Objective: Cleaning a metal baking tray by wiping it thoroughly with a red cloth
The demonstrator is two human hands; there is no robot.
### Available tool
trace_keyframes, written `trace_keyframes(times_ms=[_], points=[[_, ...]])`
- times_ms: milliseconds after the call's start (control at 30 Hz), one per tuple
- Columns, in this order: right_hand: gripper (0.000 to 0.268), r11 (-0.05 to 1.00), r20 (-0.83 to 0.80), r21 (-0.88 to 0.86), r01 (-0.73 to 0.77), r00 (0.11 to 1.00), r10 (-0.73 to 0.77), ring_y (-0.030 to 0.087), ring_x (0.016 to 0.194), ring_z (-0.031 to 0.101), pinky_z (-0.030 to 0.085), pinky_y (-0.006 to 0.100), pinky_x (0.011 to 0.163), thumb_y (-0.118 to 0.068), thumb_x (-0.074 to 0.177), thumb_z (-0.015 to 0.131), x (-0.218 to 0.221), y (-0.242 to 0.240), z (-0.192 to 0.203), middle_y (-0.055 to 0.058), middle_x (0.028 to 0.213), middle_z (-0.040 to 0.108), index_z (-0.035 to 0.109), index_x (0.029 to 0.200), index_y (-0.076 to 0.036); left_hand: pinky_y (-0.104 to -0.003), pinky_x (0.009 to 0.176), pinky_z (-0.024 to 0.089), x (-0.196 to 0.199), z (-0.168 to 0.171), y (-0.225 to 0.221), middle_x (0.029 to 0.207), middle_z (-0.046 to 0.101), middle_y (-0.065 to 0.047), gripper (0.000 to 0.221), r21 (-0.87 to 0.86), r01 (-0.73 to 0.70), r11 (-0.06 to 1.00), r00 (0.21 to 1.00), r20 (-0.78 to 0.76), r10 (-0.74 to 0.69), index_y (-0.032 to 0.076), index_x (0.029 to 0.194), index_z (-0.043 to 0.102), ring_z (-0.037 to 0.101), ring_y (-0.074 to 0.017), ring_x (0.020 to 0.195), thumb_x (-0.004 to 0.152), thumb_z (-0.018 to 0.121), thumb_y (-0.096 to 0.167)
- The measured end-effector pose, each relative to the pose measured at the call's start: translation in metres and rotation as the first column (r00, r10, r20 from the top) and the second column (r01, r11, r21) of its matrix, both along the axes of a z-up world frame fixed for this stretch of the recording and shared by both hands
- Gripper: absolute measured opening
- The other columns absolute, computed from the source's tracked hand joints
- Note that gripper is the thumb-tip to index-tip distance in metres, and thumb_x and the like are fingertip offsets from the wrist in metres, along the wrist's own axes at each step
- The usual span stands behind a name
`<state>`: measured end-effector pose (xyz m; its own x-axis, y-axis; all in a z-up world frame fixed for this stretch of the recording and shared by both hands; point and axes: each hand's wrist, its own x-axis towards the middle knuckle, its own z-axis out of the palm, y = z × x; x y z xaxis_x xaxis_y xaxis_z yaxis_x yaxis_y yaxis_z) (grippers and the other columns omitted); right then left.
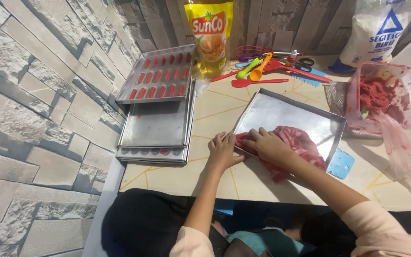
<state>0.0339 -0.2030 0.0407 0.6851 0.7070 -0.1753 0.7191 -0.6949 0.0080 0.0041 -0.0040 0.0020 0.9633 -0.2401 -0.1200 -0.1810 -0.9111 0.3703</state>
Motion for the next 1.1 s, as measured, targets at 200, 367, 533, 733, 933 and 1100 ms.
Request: trace_keyframes(times_ms=[200,367,533,733,933,1100], points=[[0.054,1.0,0.035,-0.012,0.018,0.999,-0.018,0.029,0.113,0.056,0.056,0.043,0.093,-0.012,0.093,0.05,0.01,0.002,-0.019,0.007,0.13,0.052,0.055,0.143,-0.031,-0.061,0.11,0.034,-0.001,0.002,-0.001,0.137,0.053,-0.004,0.065,-0.018,-0.005,1.0,1.0,-0.006,0.005,0.018,0.112,0.047,0.033,-0.0321,0.143,0.079,0.062,0.072],[0.054,0.998,-0.022,-0.003,0.06,0.998,-0.06,0.028,0.115,0.059,0.056,0.041,0.095,-0.007,0.096,0.046,-0.012,-0.016,0.01,0.007,0.129,0.053,0.056,0.142,-0.033,-0.063,0.11,0.033,-0.007,0.022,0.001,0.131,0.055,-0.007,0.062,-0.051,0.01,0.999,1.0,-0.003,-0.01,0.015,0.109,0.048,0.035,-0.0345,0.141,0.082,0.062,0.069],[0.054,0.979,-0.08,0.014,0.203,0.976,-0.201,0.037,0.114,0.064,0.06,0.05,0.095,-0.007,0.089,0.054,-0.04,-0.06,0.056,0.01,0.132,0.056,0.058,0.139,-0.026,-0.063,0.109,0.035,-0.006,0.02,0.001,0.136,0.053,-0.008,0.06,-0.014,0.01,1.0,1.0,0.013,-0.01,0.013,0.109,0.05,0.035,-0.0342,0.141,0.083,0.064,0.065],[0.042,0.925,0.28,0.052,0.377,0.884,-0.376,0.044,0.1,0.073,0.065,0.05,0.08,-0.022,0.082,0.067,0.017,-0.153,-0.033,0.017,0.124,0.054,0.06,0.121,-0.011,-0.063,0.109,0.035,-0.007,0.017,0.001,0.14,0.052,-0.007,0.06,-0.015,0.008,1.0,1.0,0.004,-0.008,0.013,0.113,0.051,0.034,-0.0342,0.142,0.084,0.064,0.064],[0.047,0.868,0.155,0.19,0.459,0.859,-0.488,0.049,0.106,0.07,0.064,0.054,0.083,-0.026,0.086,0.063,0.11,-0.148,-0.111,0.019,0.123,0.051,0.059,0.131,-0.012,-0.062,0.108,0.036,-0.002,0.005,0.002,0.137,0.054,-0.007,0.062,-0.003,0.011,1.0,0.999,0.039,-0.01,0.013,0.115,0.052,0.036,-0.0336,0.141,0.083,0.064,0.065],[0.059,0.862,0.098,0.168,0.479,0.862,-0.498,0.043,0.114,0.067,0.062,0.048,0.09,-0.03,0.084,0.065,0.14,-0.095,-0.077,0.018,0.129,0.049,0.053,0.14,-0.015,-0.062,0.109,0.036,-0.003,0.016,0.003,0.137,0.055,-0.006,0.059,-0.018,-0.001,1.0,1.0,0.024,0.001,0.014,0.113,0.051,0.036,-0.0335,0.141,0.083,0.064,0.063]])
